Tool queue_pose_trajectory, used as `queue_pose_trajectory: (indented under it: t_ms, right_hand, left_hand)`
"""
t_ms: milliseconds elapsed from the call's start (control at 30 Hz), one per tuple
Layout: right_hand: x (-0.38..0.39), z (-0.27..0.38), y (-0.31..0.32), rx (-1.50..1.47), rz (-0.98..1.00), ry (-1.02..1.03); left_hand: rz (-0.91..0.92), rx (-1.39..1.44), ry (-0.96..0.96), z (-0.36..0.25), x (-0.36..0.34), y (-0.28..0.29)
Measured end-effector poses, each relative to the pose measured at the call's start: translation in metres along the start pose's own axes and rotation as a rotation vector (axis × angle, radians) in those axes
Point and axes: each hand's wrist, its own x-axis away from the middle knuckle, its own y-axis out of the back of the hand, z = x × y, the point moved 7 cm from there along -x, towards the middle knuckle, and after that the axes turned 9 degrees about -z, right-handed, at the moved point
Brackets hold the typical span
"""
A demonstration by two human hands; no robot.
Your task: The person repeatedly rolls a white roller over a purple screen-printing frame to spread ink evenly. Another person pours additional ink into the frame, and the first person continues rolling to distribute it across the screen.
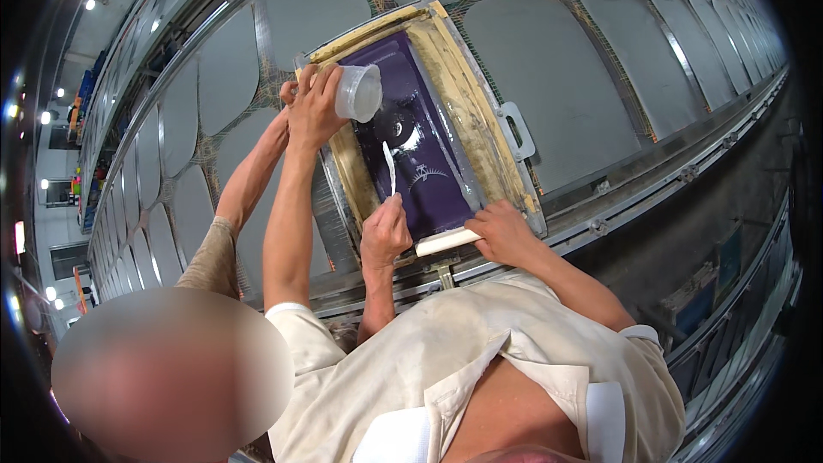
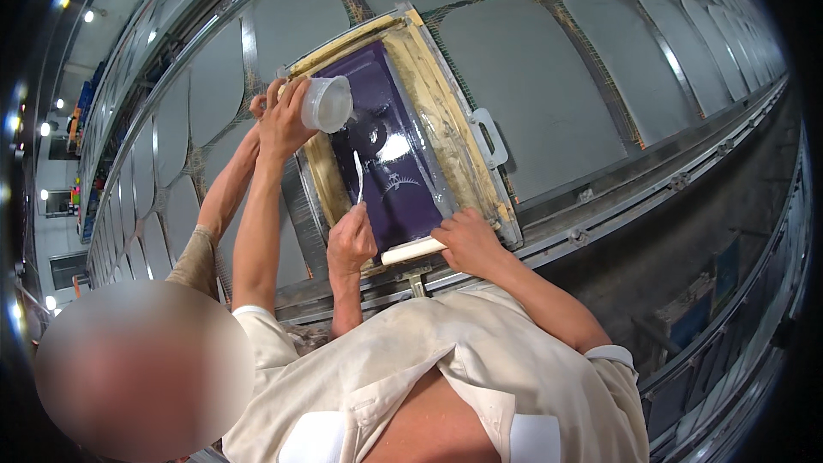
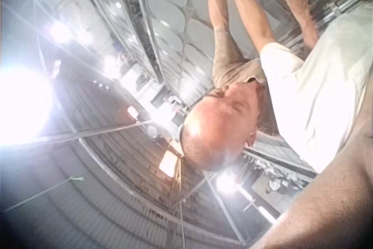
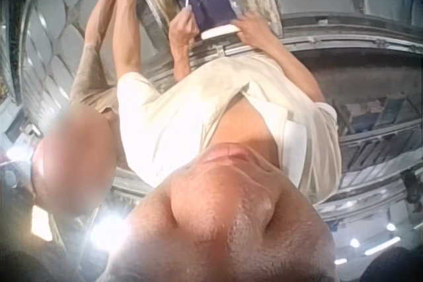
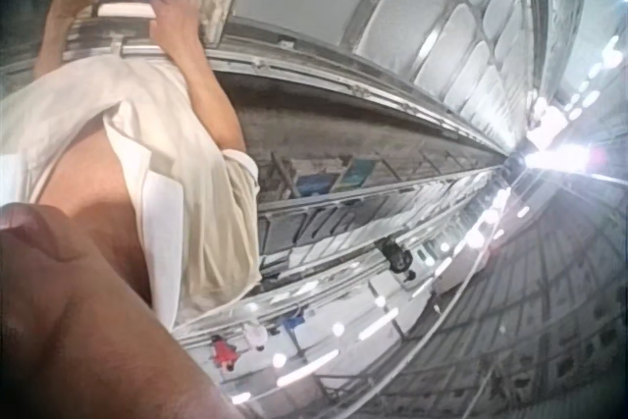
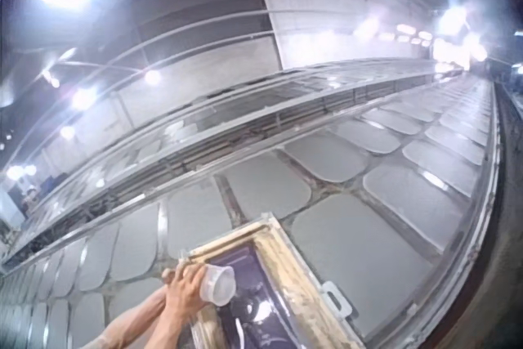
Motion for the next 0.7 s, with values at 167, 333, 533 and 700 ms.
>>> queue_pose_trajectory:
  t_ms: [167, 333, 533, 700]
  right_hand:
    - [0.004, -0.014, 0.014, -0.279, -0.134, -0.210]
    - [0.020, -0.063, 0.009, -0.510, -0.331, -0.662]
    - [-0.022, -0.106, 0.015, -0.740, -0.532, -0.730]
    - [-0.101, -0.129, 0.035, -0.572, -0.642, -0.563]
  left_hand:
    - [-0.085, -0.056, -0.042, -0.005, 0.006, 0.009]
    - [-0.127, -0.036, 0.015, -0.013, 0.017, 0.008]
    - [-0.116, -0.169, 0.016, -0.012, 0.032, 0.004]
    - [-0.174, 0.080, 0.194, 0.000, 0.035, 0.002]
